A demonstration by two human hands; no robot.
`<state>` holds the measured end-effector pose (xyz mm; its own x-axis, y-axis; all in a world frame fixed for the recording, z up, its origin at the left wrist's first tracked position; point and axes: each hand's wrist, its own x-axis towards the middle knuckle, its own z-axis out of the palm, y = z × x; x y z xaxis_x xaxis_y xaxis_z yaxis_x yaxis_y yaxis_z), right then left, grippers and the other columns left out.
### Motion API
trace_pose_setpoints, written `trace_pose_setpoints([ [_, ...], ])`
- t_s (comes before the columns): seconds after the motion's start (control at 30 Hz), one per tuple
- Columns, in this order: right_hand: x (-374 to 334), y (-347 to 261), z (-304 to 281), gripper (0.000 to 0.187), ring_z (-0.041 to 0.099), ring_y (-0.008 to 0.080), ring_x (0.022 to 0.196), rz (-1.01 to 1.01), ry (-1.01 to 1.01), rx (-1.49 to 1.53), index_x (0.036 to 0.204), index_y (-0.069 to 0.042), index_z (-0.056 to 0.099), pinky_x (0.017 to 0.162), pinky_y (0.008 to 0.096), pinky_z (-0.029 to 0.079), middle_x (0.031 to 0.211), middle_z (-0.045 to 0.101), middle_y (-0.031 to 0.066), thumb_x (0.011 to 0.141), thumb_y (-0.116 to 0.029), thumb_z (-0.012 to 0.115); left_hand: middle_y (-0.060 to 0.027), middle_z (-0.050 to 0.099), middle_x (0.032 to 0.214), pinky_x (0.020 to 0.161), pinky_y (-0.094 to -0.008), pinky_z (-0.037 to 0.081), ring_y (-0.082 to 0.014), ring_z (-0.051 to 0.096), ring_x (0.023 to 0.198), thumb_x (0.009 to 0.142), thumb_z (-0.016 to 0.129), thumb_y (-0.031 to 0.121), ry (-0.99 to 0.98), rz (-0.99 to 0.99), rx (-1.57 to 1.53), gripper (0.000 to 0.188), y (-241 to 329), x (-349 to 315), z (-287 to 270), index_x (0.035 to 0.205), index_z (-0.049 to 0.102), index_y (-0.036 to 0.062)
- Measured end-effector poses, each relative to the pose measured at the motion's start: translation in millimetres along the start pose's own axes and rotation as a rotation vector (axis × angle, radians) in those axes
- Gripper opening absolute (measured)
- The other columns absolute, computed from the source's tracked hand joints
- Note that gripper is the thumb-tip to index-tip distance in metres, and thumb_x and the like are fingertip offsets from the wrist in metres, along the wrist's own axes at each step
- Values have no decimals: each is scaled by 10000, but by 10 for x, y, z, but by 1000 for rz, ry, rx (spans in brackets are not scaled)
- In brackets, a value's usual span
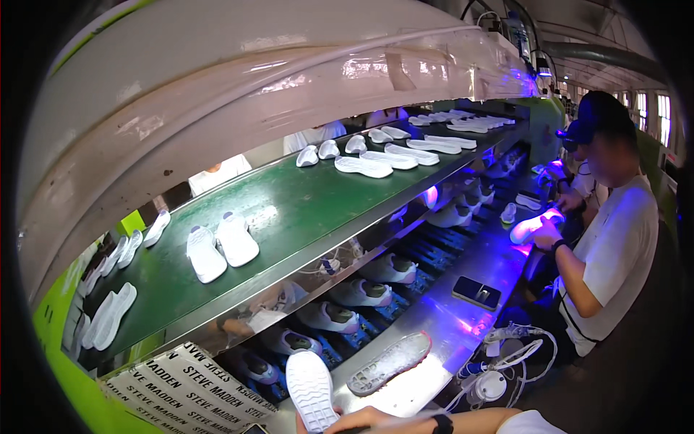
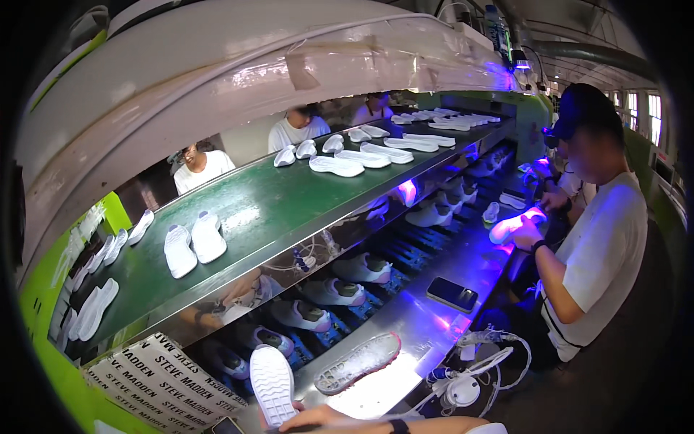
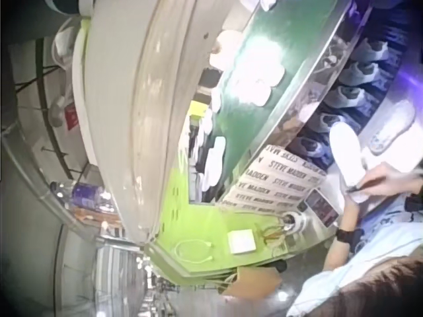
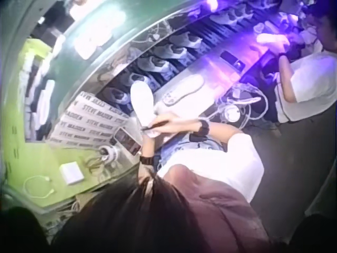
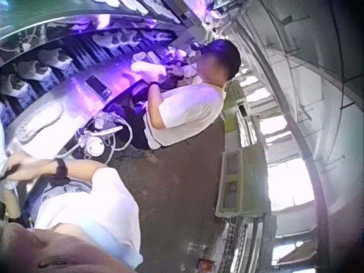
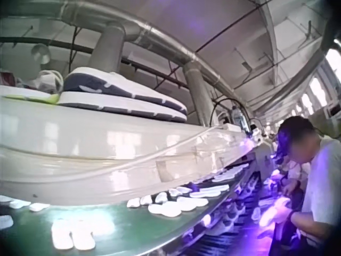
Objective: The person scrubs the white soles of shoes using a brush and a cleaning solution. They repeatedly pick up shoes from a green conveyor belt, scrub the soles, and place them back on the belt. The process is repetitive and focuses on cleaning the bottom of the footwear.
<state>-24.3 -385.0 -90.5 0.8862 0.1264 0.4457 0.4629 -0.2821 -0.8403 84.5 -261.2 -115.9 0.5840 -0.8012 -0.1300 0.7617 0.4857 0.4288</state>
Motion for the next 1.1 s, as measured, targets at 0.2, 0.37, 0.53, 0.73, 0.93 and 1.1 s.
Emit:
trace_pose_setpoints([
  [0.2, 139, -355, -45, 206, 632, 195, 847, -102, -106, 242, 1083, -22, 645, 775, 302, 507, 948, 650, 82, 887, -81, 616, -234, 612, 1118, 840, -417, 525, -325, 643, 924, 934, 466, 377, -128, -14, 11, 554, 232, -123, -123, 1316, 442, -24],
  [0.37, 352, -312, -312, 239, 660, 194, 956, 125, -265, 180, 1023, -32, 701, 860, 288, 495, 1015, 700, 120, 797, -94, 656, -201, 615, 1167, 908, -430, 504, -333, 631, 1005, 974, 388, 353, 83, -191, 159, 503, 465, -4, -172, 1286, 481, -30],
  [0.53, 606, -408, -430, 239, 624, 232, 884, -17, -453, 1, 1032, -70, 708, 811, 327, 480, 958, 691, 98, 808, -143, 670, -128, 660, 1082, 763, -271, 535, -177, 658, 939, 953, 516, 290, -52, -734, 347, 386, 805, 98, -178, 1160, 587, -29],
  [0.73, 478, -422, -759, 235, 639, 226, 923, 272, -179, 317, 975, -24, 721, 838, 314, 492, 987, 678, 145, 741, -17, 729, -189, 532, 1313, 964, -425, 465, -315, 572, 1145, 961, 367, 501, -181, -827, -118, 650, 945, 86, -420, 1308, 475, -38],
  [0.93, 501, -340, -293, 201, 632, 90, 840, 443, 115, 288, 978, -29, 716, 785, 291, 511, 781, 692, 26, 797, -116, 713, -189, 381, 1442, 1085, -496, 317, -367, 385, 1304, 916, 388, 496, -93, 0, -174, 656, 82, -176, -83, 1426, 359, 86],
  [1.1, 493, -225, 29, 174, 631, 250, 787, 14, 176, -280, 931, -58, 710, 908, 387, 443, 799, 670, 105, 765, -107, 689, -173, 456, 1374, 931, -477, 448, -344, 541, 1052, 921, 379, 483, -42, 31, -307, 643, 0, -128, -324, 1407, 372, 61],
])
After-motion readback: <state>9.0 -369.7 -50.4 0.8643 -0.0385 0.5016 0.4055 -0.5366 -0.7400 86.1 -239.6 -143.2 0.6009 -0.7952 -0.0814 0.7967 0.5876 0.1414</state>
